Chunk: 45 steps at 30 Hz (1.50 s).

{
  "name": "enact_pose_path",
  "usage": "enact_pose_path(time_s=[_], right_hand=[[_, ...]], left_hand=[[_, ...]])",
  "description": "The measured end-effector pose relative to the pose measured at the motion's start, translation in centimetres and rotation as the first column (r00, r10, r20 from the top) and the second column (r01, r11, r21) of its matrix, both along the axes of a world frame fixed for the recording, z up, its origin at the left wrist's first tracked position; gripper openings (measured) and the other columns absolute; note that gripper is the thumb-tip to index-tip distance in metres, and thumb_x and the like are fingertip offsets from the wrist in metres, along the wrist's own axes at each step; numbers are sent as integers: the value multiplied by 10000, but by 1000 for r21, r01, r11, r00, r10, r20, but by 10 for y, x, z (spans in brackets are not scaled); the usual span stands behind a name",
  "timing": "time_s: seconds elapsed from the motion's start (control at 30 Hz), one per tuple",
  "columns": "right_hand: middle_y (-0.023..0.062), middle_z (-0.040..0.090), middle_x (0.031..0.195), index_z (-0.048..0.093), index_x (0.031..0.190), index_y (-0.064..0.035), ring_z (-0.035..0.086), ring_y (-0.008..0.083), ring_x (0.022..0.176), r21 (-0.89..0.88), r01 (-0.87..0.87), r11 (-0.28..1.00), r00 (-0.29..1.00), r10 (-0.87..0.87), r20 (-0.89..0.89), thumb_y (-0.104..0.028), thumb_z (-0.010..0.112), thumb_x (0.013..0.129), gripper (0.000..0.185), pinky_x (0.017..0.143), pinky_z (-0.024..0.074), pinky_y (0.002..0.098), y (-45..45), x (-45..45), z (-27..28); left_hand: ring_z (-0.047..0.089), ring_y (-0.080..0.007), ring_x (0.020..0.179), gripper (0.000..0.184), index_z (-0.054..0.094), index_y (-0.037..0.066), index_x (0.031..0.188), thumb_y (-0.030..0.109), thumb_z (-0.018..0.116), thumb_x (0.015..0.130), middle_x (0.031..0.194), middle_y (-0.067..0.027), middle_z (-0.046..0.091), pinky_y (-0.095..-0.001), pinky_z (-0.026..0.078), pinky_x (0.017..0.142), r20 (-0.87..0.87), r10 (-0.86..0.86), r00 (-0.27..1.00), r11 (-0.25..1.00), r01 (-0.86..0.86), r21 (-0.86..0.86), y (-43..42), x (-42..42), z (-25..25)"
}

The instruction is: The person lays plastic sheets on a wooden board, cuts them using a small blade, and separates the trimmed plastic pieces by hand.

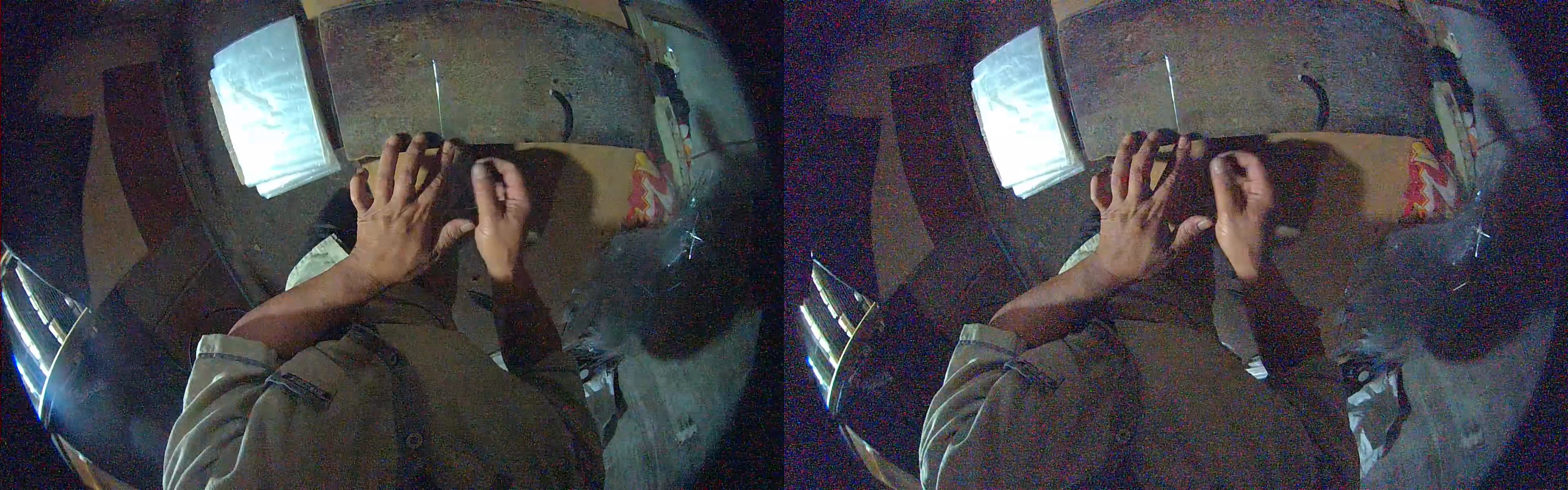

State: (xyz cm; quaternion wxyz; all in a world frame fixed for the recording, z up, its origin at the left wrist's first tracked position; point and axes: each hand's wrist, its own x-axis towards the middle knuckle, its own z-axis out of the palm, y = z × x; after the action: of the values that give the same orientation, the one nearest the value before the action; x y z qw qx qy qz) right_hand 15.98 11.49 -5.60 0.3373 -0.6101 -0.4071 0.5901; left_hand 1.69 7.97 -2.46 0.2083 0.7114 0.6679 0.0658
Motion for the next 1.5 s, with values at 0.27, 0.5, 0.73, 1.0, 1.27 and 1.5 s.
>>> enact_pose_path(time_s=[0.27, 0.5, 0.73, 1.0, 1.27, 1.5], right_hand=[[105, 550, 1085, 527, 1114, 0, 523, 190, 947, 586, -63, 808, 748, -351, 564, -256, 629, 864, 372, 813, 408, 284, 70, 43, 0], [164, 610, 1014, 524, 1102, -28, 583, 299, 931, 453, -176, 874, 661, -235, 712, -266, 583, 885, 328, 820, 444, 389, 101, 73, -12], [162, 619, 954, 557, 1007, -27, 592, 297, 891, 420, -205, 884, 600, -225, 768, -211, 536, 910, 209, 784, 449, 378, 90, 57, 8], [114, 633, 908, 587, 984, -29, 620, 223, 852, 463, -403, 789, 854, 144, 499, -95, 584, 868, 133, 751, 466, 292, 54, 20, 32], [123, 637, 938, 578, 1010, -21, 629, 230, 903, 421, -430, 799, 871, 245, 425, -72, 558, 884, 137, 779, 472, 299, 44, 4, 24], [123, 633, 967, 568, 1024, -5, 626, 237, 918, 428, -438, 790, 874, 265, 407, -69, 551, 888, 150, 801, 471, 306, 43, 2, 14]], left_hand=[[210, -349, 1333, 788, 292, 213, 1424, 661, 438, 792, 1438, -126, 264, -592, 216, 954, -46, 13, 999, 1000, -12, 9, -2, 2, -5], [201, -343, 1338, 791, 286, 219, 1427, 666, 435, 792, 1454, -116, 243, -596, 212, 957, -52, 18, 998, 999, -20, -32, -1, 3, -3], [198, -351, 1337, 789, 285, 216, 1427, 653, 455, 792, 1465, -120, 222, -610, 214, 955, -26, 20, 999, 1000, -20, -21, -2, 2, -4], [223, -353, 1328, 794, 294, 208, 1423, 652, 465, 787, 1440, -126, 264, -593, 227, 944, -15, 24, 1000, 1000, -24, -5, -1, 2, -2], [216, -346, 1332, 798, 293, 205, 1422, 654, 463, 785, 1444, -124, 256, -600, 243, 940, -39, 7, 999, 1000, -6, 29, -2, 1, -4], [204, -344, 1338, 797, 293, 223, 1424, 660, 464, 780, 1462, -113, 236, -601, 206, 963, -37, 12, 999, 999, -14, -49, 0, 1, -2]])
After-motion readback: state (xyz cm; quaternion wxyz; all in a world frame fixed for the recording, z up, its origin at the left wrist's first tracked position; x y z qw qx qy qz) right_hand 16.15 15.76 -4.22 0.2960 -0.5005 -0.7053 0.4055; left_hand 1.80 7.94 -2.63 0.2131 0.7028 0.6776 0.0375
